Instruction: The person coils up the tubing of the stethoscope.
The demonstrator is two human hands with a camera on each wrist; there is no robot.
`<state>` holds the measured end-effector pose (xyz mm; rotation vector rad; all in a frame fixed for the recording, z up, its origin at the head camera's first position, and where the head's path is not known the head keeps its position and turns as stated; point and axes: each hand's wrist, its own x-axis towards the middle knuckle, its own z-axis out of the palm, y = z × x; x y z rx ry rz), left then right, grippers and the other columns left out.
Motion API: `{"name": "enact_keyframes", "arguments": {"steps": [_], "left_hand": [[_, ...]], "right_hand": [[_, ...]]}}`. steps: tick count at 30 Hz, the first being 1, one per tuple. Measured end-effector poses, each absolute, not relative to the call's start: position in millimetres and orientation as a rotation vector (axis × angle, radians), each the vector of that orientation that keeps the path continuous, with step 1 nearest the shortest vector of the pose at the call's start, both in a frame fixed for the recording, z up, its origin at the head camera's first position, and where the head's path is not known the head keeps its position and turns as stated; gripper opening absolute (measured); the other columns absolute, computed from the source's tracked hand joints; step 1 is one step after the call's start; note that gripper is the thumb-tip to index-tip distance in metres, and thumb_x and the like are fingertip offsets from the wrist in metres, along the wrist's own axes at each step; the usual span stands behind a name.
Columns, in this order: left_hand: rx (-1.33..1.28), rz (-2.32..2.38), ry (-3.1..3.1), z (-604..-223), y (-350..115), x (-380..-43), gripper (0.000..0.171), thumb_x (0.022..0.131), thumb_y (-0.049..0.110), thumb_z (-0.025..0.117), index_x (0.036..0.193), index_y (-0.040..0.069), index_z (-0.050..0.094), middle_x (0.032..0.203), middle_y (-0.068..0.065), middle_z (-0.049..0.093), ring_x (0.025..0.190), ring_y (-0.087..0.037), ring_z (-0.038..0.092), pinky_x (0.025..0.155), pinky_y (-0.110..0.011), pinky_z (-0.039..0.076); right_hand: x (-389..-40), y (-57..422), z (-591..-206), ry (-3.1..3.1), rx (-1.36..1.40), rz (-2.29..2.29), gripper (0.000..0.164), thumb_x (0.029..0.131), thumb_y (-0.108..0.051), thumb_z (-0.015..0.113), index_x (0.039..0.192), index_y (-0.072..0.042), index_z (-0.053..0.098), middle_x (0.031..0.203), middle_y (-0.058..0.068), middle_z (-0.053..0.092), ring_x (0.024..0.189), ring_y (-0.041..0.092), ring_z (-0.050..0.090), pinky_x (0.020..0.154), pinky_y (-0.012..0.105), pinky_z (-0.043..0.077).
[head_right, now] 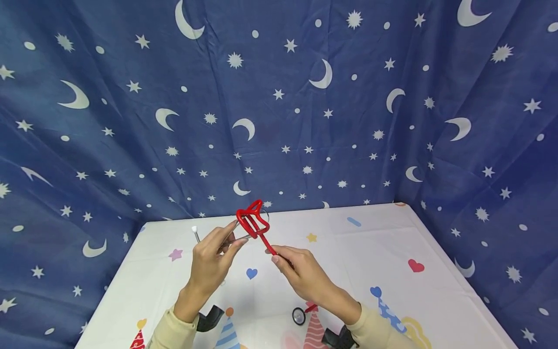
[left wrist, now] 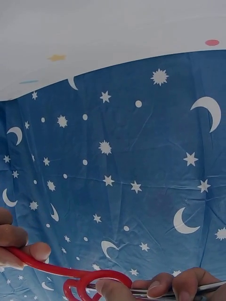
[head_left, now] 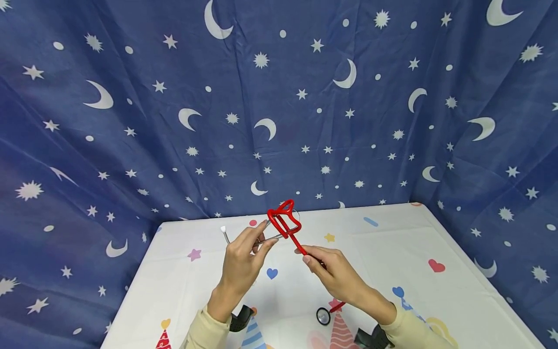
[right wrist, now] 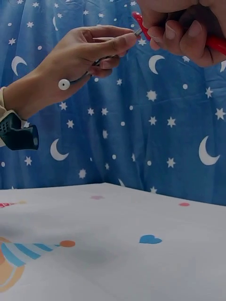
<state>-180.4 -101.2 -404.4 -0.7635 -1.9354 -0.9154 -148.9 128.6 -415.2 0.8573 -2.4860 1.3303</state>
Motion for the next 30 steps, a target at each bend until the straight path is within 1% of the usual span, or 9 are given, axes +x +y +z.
{"name": "enact_keyframes", "arguments": {"steps": [6, 10, 15, 18, 24, 27, 30], "left_hand": [[-0.74, -0.896, -1.958, -407, -103, -181, 0.041, 0.077, 0.011, 0.082, 0.114, -0.002, 0.068, 0.072, -0.002, 0.058, 0.057, -0.01, 0.047, 0.051, -0.013, 0.038], [-0.723, -0.883, -1.975, -409, -105, -182, 0.042, 0.076, 0.01, 0.082, 0.114, -0.002, 0.068, 0.072, -0.002, 0.058, 0.057, -0.01, 0.047, 0.051, -0.013, 0.037], [-0.668, -0.865, -1.984, -410, -108, -186, 0.042, 0.075, 0.01, 0.083, 0.113, 0.0, 0.069, 0.073, -0.002, 0.059, 0.058, -0.01, 0.046, 0.051, -0.014, 0.037], [-0.634, -0.88, -1.984, -410, -109, -187, 0.042, 0.075, 0.01, 0.083, 0.113, 0.0, 0.069, 0.074, -0.003, 0.06, 0.058, -0.01, 0.047, 0.051, -0.015, 0.037], [-0.616, -0.856, -1.996, -409, -110, -187, 0.043, 0.077, 0.012, 0.083, 0.115, -0.002, 0.068, 0.073, -0.001, 0.06, 0.058, -0.008, 0.045, 0.05, -0.014, 0.035], [-0.608, -0.839, -2.013, -408, -110, -187, 0.042, 0.078, 0.013, 0.083, 0.115, -0.001, 0.068, 0.073, 0.0, 0.059, 0.057, -0.008, 0.044, 0.05, -0.014, 0.034], [-0.616, -0.816, -2.032, -407, -110, -186, 0.042, 0.077, 0.014, 0.083, 0.114, 0.0, 0.069, 0.073, 0.0, 0.059, 0.057, -0.008, 0.045, 0.05, -0.013, 0.035]], "right_hand": [[-141, 126, -417, -2.473, 0.914, 1.315, 0.024, 0.101, -0.016, 0.055, 0.119, -0.006, 0.067, 0.069, -0.011, 0.047, 0.058, -0.005, 0.037, 0.047, 0.015, 0.037], [-135, 125, -415, -2.498, 0.911, 1.318, 0.026, 0.102, -0.021, 0.053, 0.119, -0.006, 0.067, 0.069, -0.012, 0.047, 0.057, -0.005, 0.037, 0.047, 0.015, 0.038], [-129, 127, -412, -2.506, 0.929, 1.303, 0.025, 0.102, -0.023, 0.054, 0.116, -0.008, 0.068, 0.069, -0.011, 0.048, 0.056, -0.006, 0.036, 0.046, 0.015, 0.037], [-126, 128, -410, -2.479, 0.948, 1.262, 0.022, 0.1, -0.02, 0.057, 0.114, -0.008, 0.069, 0.07, -0.011, 0.049, 0.056, -0.007, 0.035, 0.044, 0.014, 0.036], [-124, 131, -406, -2.372, 0.981, 1.149, 0.014, 0.096, -0.012, 0.063, 0.108, -0.008, 0.07, 0.075, -0.011, 0.057, 0.057, -0.009, 0.036, 0.045, 0.009, 0.035], [-125, 133, -403, -2.298, 1.005, 1.093, 0.011, 0.093, -0.008, 0.066, 0.103, -0.009, 0.07, 0.073, -0.011, 0.057, 0.057, -0.009, 0.036, 0.046, 0.005, 0.032], [-128, 136, -400, -2.241, 1.036, 1.028, 0.011, 0.091, -0.005, 0.067, 0.101, -0.011, 0.07, 0.072, -0.011, 0.057, 0.056, -0.009, 0.036, 0.047, 0.003, 0.031]]}}
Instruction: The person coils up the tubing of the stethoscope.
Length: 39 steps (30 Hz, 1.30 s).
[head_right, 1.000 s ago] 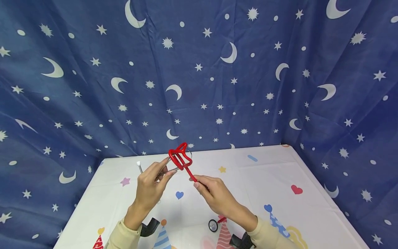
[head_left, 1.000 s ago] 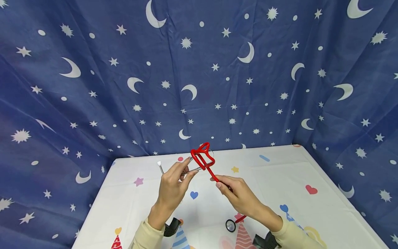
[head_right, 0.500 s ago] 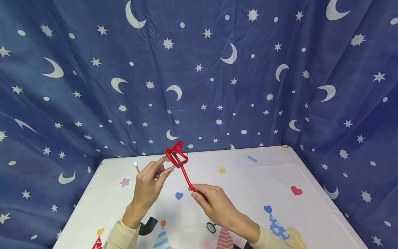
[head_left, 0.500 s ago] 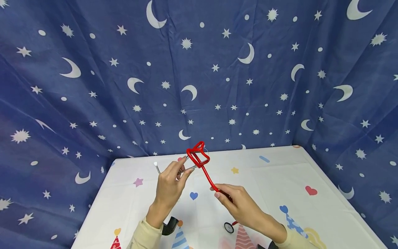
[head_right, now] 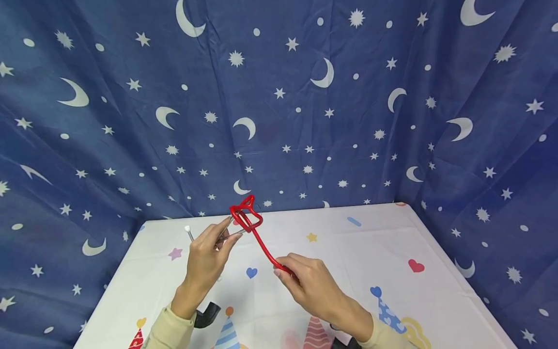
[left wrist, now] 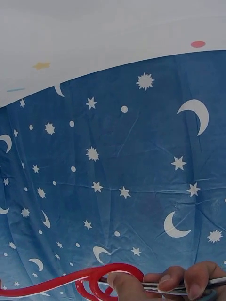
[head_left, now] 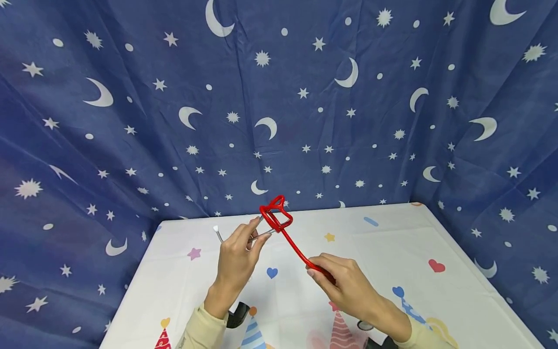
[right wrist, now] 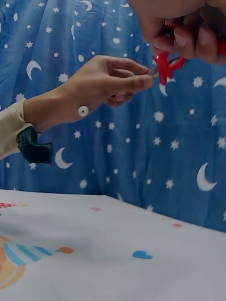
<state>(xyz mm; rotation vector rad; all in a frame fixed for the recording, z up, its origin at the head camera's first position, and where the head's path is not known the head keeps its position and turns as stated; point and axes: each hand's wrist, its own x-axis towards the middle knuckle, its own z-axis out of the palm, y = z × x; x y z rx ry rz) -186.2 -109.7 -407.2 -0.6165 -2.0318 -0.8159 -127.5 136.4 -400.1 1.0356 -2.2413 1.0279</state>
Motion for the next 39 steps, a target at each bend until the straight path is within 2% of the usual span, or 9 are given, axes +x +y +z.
{"name": "enact_keyframes", "arguments": {"steps": [7, 9, 13, 14, 16, 26, 34, 39], "left_hand": [[-0.664, -0.761, -2.076, -407, -106, -184, 0.043, 0.076, 0.015, 0.084, 0.114, 0.001, 0.07, 0.072, 0.0, 0.059, 0.057, -0.007, 0.044, 0.05, -0.015, 0.038], [-0.673, -0.741, -2.081, -407, -105, -184, 0.044, 0.076, 0.016, 0.084, 0.114, 0.0, 0.069, 0.072, 0.001, 0.058, 0.057, -0.006, 0.044, 0.05, -0.015, 0.038], [-0.704, -0.726, -2.078, -408, -103, -183, 0.045, 0.076, 0.016, 0.084, 0.115, 0.0, 0.069, 0.073, 0.0, 0.059, 0.056, -0.006, 0.044, 0.05, -0.015, 0.039], [-0.713, -0.725, -2.077, -408, -102, -182, 0.045, 0.077, 0.016, 0.084, 0.116, 0.0, 0.069, 0.073, 0.0, 0.06, 0.056, -0.006, 0.044, 0.05, -0.015, 0.039], [-0.728, -0.73, -2.082, -408, -101, -182, 0.045, 0.077, 0.017, 0.083, 0.116, 0.0, 0.069, 0.073, 0.0, 0.06, 0.056, -0.006, 0.043, 0.05, -0.015, 0.039], [-0.766, -0.71, -2.103, -409, -98, -178, 0.046, 0.078, 0.018, 0.083, 0.117, 0.001, 0.068, 0.074, 0.002, 0.06, 0.056, -0.004, 0.043, 0.05, -0.013, 0.039], [-0.794, -0.687, -2.144, -407, -95, -173, 0.046, 0.079, 0.02, 0.082, 0.12, 0.004, 0.067, 0.077, 0.002, 0.063, 0.058, -0.005, 0.053, 0.054, -0.014, 0.046], [-0.846, -0.672, -2.136, -408, -93, -170, 0.046, 0.078, 0.019, 0.083, 0.119, 0.005, 0.068, 0.081, 0.001, 0.066, 0.065, -0.008, 0.064, 0.059, -0.016, 0.052]], "right_hand": [[-138, 145, -383, -2.114, 1.113, 0.838, 0.007, 0.094, -0.011, 0.064, 0.101, -0.011, 0.068, 0.073, -0.011, 0.054, 0.057, -0.007, 0.037, 0.052, 0.003, 0.031], [-141, 145, -379, -2.096, 1.106, 0.795, 0.009, 0.097, -0.015, 0.062, 0.101, -0.011, 0.069, 0.075, -0.01, 0.056, 0.058, -0.006, 0.039, 0.057, 0.007, 0.042], [-145, 147, -370, -2.093, 1.099, 0.744, 0.015, 0.099, -0.021, 0.059, 0.1, -0.01, 0.069, 0.076, -0.009, 0.058, 0.059, -0.003, 0.041, 0.058, 0.009, 0.043], [-146, 147, -368, -2.103, 1.094, 0.739, 0.017, 0.1, -0.022, 0.058, 0.1, -0.01, 0.07, 0.075, -0.009, 0.057, 0.059, -0.002, 0.042, 0.058, 0.009, 0.043], [-147, 147, -364, -2.116, 1.092, 0.738, 0.018, 0.1, -0.023, 0.057, 0.099, -0.01, 0.07, 0.073, -0.008, 0.055, 0.057, -0.001, 0.041, 0.052, 0.006, 0.034], [-152, 147, -356, -2.143, 1.069, 0.744, 0.015, 0.099, -0.022, 0.059, 0.1, -0.01, 0.069, 0.074, -0.008, 0.056, 0.056, -0.002, 0.039, 0.052, 0.006, 0.032], [-156, 146, -352, -2.122, 1.061, 0.739, 0.028, 0.102, -0.032, 0.052, 0.101, -0.011, 0.07, 0.075, -0.008, 0.058, 0.056, -0.001, 0.04, 0.051, 0.007, 0.033], [-158, 146, -351, -2.118, 1.049, 0.745, 0.011, 0.097, -0.021, 0.063, 0.099, -0.012, 0.07, 0.075, -0.008, 0.058, 0.056, 0.0, 0.04, 0.052, 0.007, 0.031]]}}
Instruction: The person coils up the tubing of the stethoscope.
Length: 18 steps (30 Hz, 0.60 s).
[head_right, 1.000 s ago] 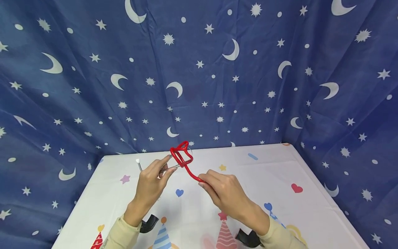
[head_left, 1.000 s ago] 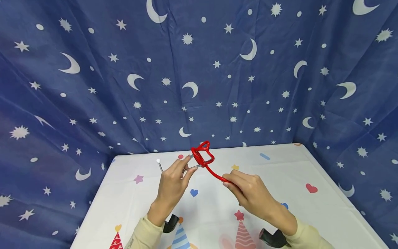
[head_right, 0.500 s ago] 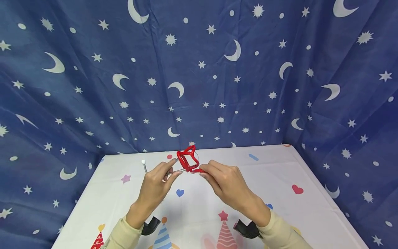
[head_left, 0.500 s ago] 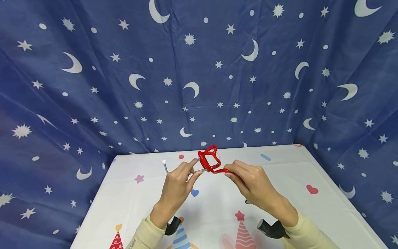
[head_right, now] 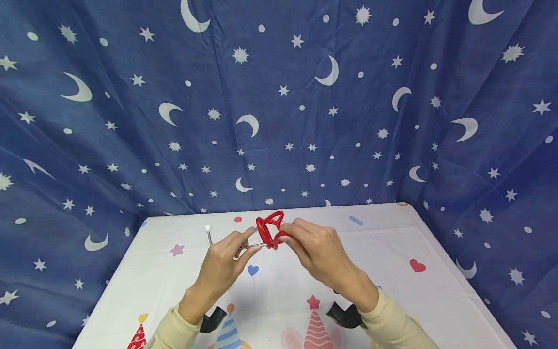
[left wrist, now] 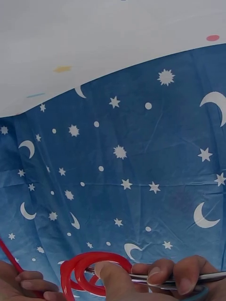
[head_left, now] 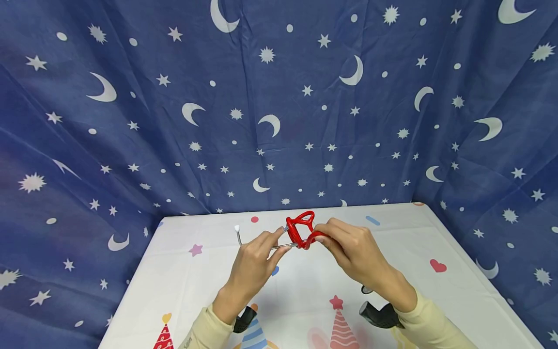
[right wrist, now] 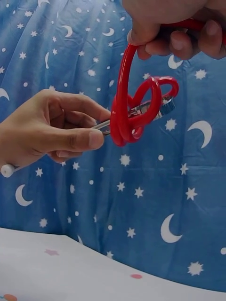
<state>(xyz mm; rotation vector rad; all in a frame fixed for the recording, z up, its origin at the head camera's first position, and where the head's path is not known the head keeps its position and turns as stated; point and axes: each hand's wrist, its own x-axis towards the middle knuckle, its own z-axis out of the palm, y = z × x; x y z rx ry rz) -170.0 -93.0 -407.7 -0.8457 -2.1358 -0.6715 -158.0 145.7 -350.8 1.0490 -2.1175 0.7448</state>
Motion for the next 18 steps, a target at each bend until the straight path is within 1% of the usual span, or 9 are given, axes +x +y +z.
{"name": "enact_keyframes", "arguments": {"steps": [3, 7, 10, 14, 18], "left_hand": [[-0.879, -0.658, -2.117, -408.0, -91.3, -169.1, 0.045, 0.078, 0.019, 0.082, 0.118, 0.005, 0.068, 0.082, 0.001, 0.067, 0.068, -0.008, 0.067, 0.059, -0.016, 0.053], [-0.913, -0.638, -2.101, -408.3, -89.7, -167.6, 0.044, 0.079, 0.02, 0.082, 0.117, 0.004, 0.068, 0.082, 0.001, 0.067, 0.066, -0.008, 0.066, 0.057, -0.016, 0.051], [-0.93, -0.613, -2.105, -408.1, -88.8, -166.2, 0.043, 0.08, 0.02, 0.081, 0.118, 0.005, 0.069, 0.082, 0.002, 0.066, 0.063, -0.007, 0.061, 0.055, -0.015, 0.049], [-0.947, -0.566, -2.111, -407.1, -87.4, -164.3, 0.04, 0.082, 0.022, 0.079, 0.118, 0.006, 0.069, 0.081, 0.003, 0.064, 0.059, -0.004, 0.054, 0.054, -0.014, 0.047], [-0.98, -0.534, -2.094, -407.3, -86.1, -163.0, 0.039, 0.084, 0.023, 0.078, 0.118, 0.007, 0.069, 0.08, 0.003, 0.063, 0.058, -0.004, 0.053, 0.053, -0.014, 0.046]], "right_hand": [[-159.1, 146.2, -350.5, -2.115, 1.035, 0.75, 0.007, 0.093, -0.017, 0.067, 0.098, -0.013, 0.07, 0.074, -0.009, 0.058, 0.057, 0.0, 0.041, 0.053, 0.008, 0.031], [-160.7, 147.1, -350.6, -2.108, 1.034, 0.752, 0.013, 0.097, -0.022, 0.063, 0.098, -0.012, 0.07, 0.076, -0.009, 0.06, 0.061, 0.001, 0.045, 0.055, 0.009, 0.033], [-161.9, 147.9, -350.4, -2.102, 1.035, 0.756, 0.017, 0.097, -0.024, 0.062, 0.099, -0.011, 0.071, 0.078, -0.007, 0.062, 0.066, 0.003, 0.049, 0.057, 0.01, 0.036], [-163.2, 148.7, -349.3, -2.118, 1.023, 0.763, 0.013, 0.094, -0.023, 0.067, 0.098, -0.011, 0.072, 0.081, -0.006, 0.063, 0.072, 0.006, 0.052, 0.06, 0.012, 0.038], [-163.7, 149.4, -348.9, -2.139, 1.017, 0.795, 0.01, 0.089, -0.02, 0.072, 0.096, -0.013, 0.072, 0.084, -0.007, 0.065, 0.074, 0.006, 0.054, 0.059, 0.013, 0.04]]}}
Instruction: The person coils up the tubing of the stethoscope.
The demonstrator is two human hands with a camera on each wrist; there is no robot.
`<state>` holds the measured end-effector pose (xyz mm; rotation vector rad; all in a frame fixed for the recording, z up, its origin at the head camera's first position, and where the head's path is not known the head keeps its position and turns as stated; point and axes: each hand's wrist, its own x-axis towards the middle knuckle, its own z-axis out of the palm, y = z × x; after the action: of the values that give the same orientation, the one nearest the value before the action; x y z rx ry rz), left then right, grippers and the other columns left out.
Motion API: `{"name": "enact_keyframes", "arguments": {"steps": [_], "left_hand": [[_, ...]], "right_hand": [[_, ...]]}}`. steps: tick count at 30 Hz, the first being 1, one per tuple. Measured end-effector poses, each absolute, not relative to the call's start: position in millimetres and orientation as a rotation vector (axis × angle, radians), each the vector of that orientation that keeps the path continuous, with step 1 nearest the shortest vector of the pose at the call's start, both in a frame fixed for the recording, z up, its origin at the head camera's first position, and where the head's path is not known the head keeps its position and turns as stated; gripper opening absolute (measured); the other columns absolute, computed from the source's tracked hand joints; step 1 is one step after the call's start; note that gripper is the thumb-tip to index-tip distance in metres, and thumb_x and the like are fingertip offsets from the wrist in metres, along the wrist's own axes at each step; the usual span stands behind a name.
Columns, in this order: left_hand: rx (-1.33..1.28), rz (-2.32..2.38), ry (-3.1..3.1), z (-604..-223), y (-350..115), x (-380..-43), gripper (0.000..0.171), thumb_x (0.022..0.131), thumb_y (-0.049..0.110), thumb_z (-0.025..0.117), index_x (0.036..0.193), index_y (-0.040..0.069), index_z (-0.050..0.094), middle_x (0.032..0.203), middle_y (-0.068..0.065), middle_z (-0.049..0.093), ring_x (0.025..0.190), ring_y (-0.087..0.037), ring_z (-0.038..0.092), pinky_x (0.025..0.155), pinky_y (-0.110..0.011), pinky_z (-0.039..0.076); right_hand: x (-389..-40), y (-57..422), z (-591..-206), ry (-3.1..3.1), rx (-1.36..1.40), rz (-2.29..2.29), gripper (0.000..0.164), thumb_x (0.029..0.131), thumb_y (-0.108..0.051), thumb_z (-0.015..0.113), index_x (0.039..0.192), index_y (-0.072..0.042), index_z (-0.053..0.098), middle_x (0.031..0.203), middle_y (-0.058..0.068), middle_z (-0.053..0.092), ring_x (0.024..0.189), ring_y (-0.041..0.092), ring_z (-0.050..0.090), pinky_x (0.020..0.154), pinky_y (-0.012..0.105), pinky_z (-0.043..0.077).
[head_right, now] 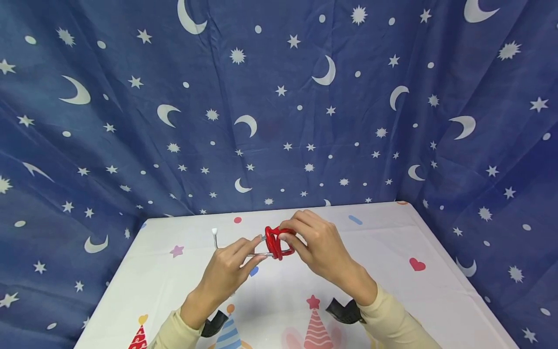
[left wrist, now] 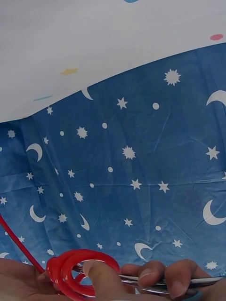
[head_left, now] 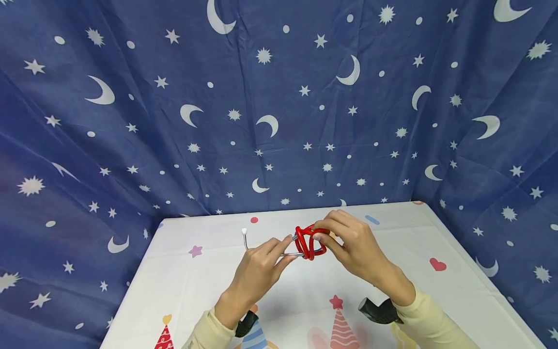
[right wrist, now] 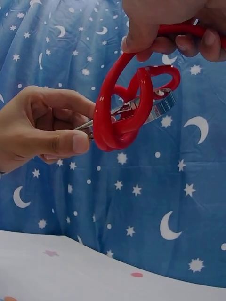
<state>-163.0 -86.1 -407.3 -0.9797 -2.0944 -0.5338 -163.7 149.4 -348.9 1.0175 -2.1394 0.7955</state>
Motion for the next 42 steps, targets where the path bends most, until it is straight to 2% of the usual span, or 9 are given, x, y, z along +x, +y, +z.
{"name": "enact_keyframes", "arguments": {"steps": [6, 13, 18, 25, 33, 39, 42], "left_hand": [[-1.041, -0.522, -2.073, -407, -86, -162, 0.037, 0.086, 0.026, 0.076, 0.118, 0.007, 0.069, 0.078, 0.004, 0.063, 0.056, -0.004, 0.053, 0.053, -0.012, 0.045], [-1.139, -0.476, -1.981, -406, -87, -163, 0.036, 0.086, 0.025, 0.077, 0.116, 0.008, 0.071, 0.078, 0.005, 0.063, 0.054, -0.002, 0.051, 0.053, -0.01, 0.044], [-1.204, -0.474, -1.96, -406, -89, -163, 0.033, 0.089, 0.027, 0.074, 0.116, 0.007, 0.071, 0.08, 0.004, 0.064, 0.056, -0.002, 0.055, 0.056, -0.01, 0.048], [-1.286, -0.485, -1.911, -404, -89, -162, 0.029, 0.092, 0.028, 0.07, 0.114, 0.008, 0.071, 0.085, 0.004, 0.065, 0.06, -0.002, 0.06, 0.06, -0.01, 0.051], [-1.311, -0.494, -1.841, -403, -85, -159, 0.03, 0.095, 0.028, 0.067, 0.116, 0.007, 0.071, 0.084, 0.004, 0.065, 0.062, -0.002, 0.06, 0.063, -0.01, 0.052], [-1.318, -0.535, -1.813, -405, -82, -157, 0.031, 0.094, 0.029, 0.067, 0.116, 0.007, 0.071, 0.084, 0.004, 0.066, 0.063, -0.002, 0.061, 0.065, -0.01, 0.052], [-1.307, -0.565, -1.791, -406, -80, -157, 0.032, 0.093, 0.028, 0.068, 0.116, 0.006, 0.071, 0.083, 0.003, 0.067, 0.064, -0.002, 0.061, 0.065, -0.01, 0.051]], "right_hand": [[-165, 149, -350, -2.157, 1.031, 0.834, 0.009, 0.087, -0.018, 0.074, 0.094, -0.015, 0.071, 0.082, -0.009, 0.061, 0.073, 0.002, 0.052, 0.063, 0.01, 0.042], [-164, 150, -351, -2.238, 1.05, 0.922, 0.016, 0.082, -0.011, 0.078, 0.096, -0.015, 0.071, 0.083, -0.011, 0.059, 0.075, 0.0, 0.051, 0.065, 0.019, 0.05], [-165, 152, -352, -2.254, 1.08, 1.012, 0.017, 0.083, -0.008, 0.077, 0.095, -0.018, 0.07, 0.082, -0.012, 0.058, 0.074, 0.001, 0.05, 0.065, 0.017, 0.047], [-167, 157, -352, -2.312, 1.085, 1.118, 0.016, 0.082, -0.015, 0.08, 0.093, -0.023, 0.071, 0.078, -0.016, 0.06, 0.066, 0.001, 0.047, 0.057, 0.018, 0.041], [-174, 166, -356, -2.416, 1.074, 1.482, 0.011, 0.089, -0.009, 0.072, 0.099, -0.014, 0.071, 0.087, 0.001, 0.068, 0.07, 0.009, 0.061, 0.061, 0.025, 0.055], [-182, 170, -365, -2.397, 1.101, 1.636, 0.009, 0.092, -0.007, 0.067, 0.1, -0.009, 0.07, 0.088, 0.004, 0.066, 0.072, 0.011, 0.059, 0.063, 0.026, 0.054], [-185, 166, -375, -2.304, 1.159, 1.722, 0.009, 0.094, -0.006, 0.062, 0.1, -0.004, 0.069, 0.085, 0.005, 0.064, 0.069, 0.011, 0.057, 0.059, 0.026, 0.055]]}}
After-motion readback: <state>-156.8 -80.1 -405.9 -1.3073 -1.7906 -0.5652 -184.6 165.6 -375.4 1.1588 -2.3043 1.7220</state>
